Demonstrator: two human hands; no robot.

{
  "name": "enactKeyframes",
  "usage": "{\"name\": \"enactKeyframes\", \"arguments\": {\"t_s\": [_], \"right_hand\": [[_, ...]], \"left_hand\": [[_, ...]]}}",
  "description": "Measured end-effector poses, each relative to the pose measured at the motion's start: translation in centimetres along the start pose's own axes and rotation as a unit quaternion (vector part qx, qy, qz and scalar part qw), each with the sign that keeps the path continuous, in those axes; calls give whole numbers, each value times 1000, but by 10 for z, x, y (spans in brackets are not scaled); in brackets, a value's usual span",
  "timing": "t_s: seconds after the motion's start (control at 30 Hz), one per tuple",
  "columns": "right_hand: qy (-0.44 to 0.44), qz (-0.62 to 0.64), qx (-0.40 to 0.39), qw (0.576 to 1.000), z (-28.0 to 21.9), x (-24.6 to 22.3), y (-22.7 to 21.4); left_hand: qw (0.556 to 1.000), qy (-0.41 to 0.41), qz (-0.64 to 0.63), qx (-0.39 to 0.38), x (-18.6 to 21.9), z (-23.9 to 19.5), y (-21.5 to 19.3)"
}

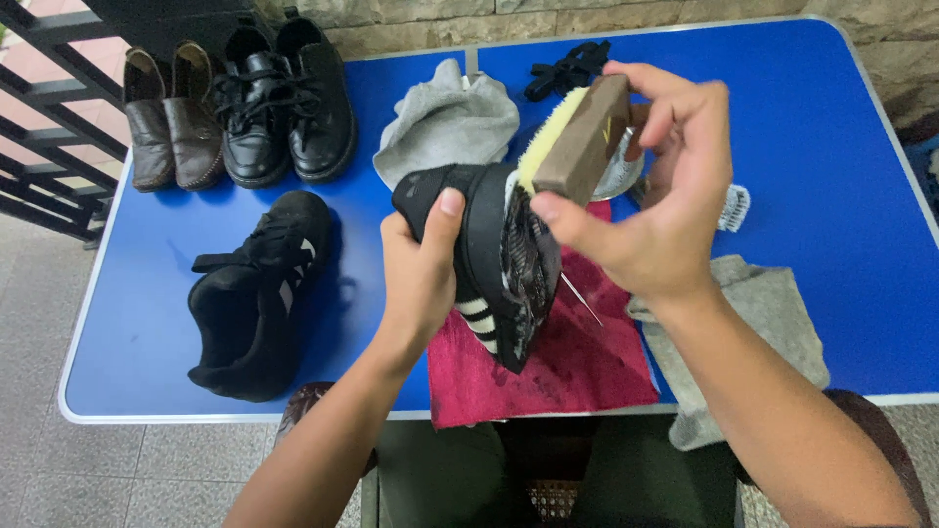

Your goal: The person scrubs the sole of a black sneaker using a brush. They hold the shoe in their left hand and vigorously brush the bottom surface with their right hand, focusing on the tread pattern. The shoe is placed on a red cloth on a blue table.

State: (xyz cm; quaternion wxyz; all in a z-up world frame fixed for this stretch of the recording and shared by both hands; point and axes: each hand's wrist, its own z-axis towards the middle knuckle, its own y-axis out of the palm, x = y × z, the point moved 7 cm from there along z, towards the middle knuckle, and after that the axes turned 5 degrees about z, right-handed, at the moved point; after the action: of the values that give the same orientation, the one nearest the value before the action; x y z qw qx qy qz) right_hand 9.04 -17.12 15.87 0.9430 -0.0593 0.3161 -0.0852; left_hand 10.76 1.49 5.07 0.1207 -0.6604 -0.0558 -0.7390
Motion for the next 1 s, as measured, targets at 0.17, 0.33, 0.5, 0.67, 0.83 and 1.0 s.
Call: {"name": "enactKeyframes", "arguments": {"t_s": [0.17,0.33,0.5,0.67,0.83,1.0], "right_hand": [[51,66,-42,996,-2,-13,-1],[44,0,-34,998,-8,-8,-9],[18,4,-31,999,-15,1,-10],[18,-15,-5,1000,-32,-5,-17],[12,-47,4,999,-57,4,-17],[-27,-52,26,998,-49,-20,-15]], "left_hand": [[1000,1,16,-3,4,-1,5],[1000,16,4,-15,12,-4,10],[1000,0,7,-5,17,-3,12],[1000,15,21,-16,19,-4,18],[1000,7,-7,-26,22,-7,22],[999,22,7,-37,23,-7,23]]}}
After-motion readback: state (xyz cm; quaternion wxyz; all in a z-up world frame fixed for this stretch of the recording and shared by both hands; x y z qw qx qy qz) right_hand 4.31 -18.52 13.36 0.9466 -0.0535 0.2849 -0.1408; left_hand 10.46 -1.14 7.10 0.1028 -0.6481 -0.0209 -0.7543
